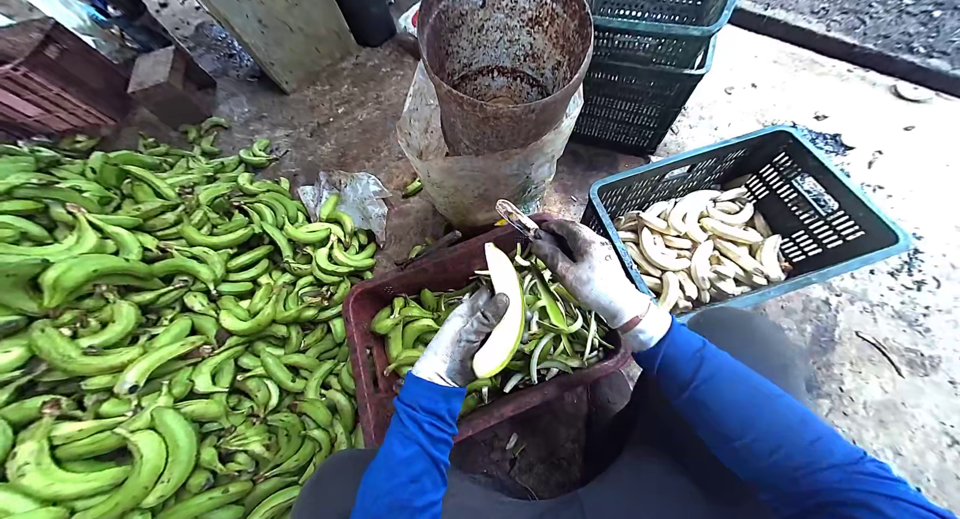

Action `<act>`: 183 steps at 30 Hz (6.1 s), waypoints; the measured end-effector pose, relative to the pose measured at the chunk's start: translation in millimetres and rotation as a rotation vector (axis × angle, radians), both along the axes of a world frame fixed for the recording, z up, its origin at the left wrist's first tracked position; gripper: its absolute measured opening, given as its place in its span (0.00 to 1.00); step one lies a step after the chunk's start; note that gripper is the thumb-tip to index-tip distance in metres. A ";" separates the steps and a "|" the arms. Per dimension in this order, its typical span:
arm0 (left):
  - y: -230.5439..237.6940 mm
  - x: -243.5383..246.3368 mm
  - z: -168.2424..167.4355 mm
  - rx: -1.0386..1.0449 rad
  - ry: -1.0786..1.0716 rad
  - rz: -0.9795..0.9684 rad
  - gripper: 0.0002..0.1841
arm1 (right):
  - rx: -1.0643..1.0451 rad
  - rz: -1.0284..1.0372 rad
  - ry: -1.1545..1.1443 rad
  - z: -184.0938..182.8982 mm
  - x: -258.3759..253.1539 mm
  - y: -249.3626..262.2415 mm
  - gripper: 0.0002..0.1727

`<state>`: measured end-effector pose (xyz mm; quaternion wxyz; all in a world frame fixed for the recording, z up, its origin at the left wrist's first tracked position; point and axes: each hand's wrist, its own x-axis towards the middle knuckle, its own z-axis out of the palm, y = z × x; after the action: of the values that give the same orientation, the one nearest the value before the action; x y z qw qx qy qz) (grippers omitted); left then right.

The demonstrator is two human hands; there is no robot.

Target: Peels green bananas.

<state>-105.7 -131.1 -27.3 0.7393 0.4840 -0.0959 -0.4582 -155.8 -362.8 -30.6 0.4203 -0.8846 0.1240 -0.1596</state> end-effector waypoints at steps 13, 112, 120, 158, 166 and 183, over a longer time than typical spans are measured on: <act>0.1 14.1 1.1 -0.071 0.039 0.705 0.19 | -0.117 0.274 -0.088 -17.0 -38.8 46.1 0.25; 14.7 15.2 13.0 -0.195 -0.049 -0.007 0.22 | -0.009 0.437 -0.131 0.3 -29.7 4.7 0.20; 19.0 19.7 2.1 -0.282 -0.006 -0.020 0.25 | 0.222 -0.047 0.124 -20.3 -1.4 -30.0 0.21; 83.7 68.1 46.1 -0.040 -0.139 0.817 0.16 | -0.402 0.800 1.038 -167.1 19.2 202.6 0.26; 75.2 67.3 47.6 0.044 -0.168 0.763 0.16 | -0.395 0.840 0.985 -190.8 27.7 190.1 0.32; -21.7 0.1 -18.4 0.213 -0.011 0.439 0.31 | 0.918 0.162 -0.002 -7.6 -6.4 29.6 0.25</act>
<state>-105.6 -152.8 -45.7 0.7655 0.5709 0.0564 -0.2913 -162.2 -333.1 -38.1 0.7794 -0.6139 0.1121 -0.0557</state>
